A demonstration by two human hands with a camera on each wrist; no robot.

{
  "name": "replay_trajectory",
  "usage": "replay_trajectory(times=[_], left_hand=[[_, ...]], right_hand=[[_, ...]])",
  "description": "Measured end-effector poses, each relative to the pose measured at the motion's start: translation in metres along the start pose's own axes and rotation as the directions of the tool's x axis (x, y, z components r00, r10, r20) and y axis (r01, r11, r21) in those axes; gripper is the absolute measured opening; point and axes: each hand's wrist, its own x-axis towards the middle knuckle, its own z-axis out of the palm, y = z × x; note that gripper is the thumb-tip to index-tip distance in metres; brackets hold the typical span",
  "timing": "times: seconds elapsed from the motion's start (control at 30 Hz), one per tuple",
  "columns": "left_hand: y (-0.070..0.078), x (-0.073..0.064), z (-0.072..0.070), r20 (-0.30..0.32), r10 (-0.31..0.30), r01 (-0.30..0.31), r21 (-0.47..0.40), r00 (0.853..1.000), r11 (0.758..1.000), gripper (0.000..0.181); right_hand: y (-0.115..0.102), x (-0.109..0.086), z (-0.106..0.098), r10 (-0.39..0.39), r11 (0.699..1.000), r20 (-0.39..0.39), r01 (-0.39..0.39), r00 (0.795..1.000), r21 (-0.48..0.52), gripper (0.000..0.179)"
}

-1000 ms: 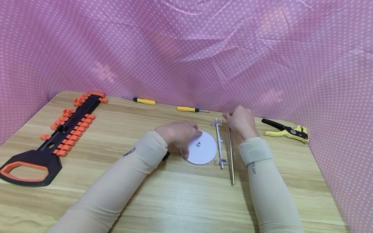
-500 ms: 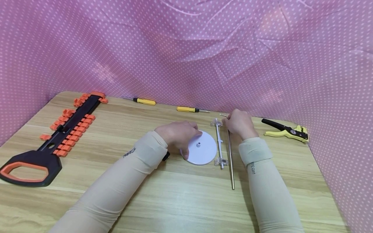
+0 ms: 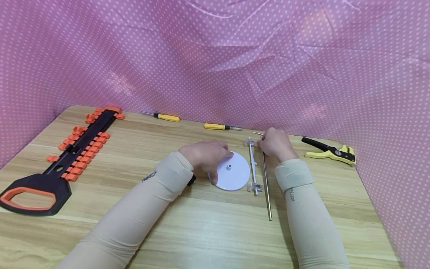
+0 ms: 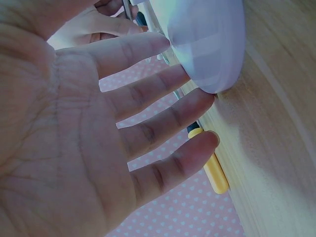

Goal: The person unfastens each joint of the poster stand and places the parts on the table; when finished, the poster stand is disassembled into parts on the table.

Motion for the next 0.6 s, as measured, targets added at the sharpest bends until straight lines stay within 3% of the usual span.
replay_trajectory(times=[0.6], left_hand=[[0.0005,0.0001,-0.001,0.014,-0.007,0.007,-0.017,1.0,1.0,0.095]], right_hand=[[0.0004,-0.0001,0.0019,0.011,1.0,0.032,-0.012,0.999,0.017,0.034]])
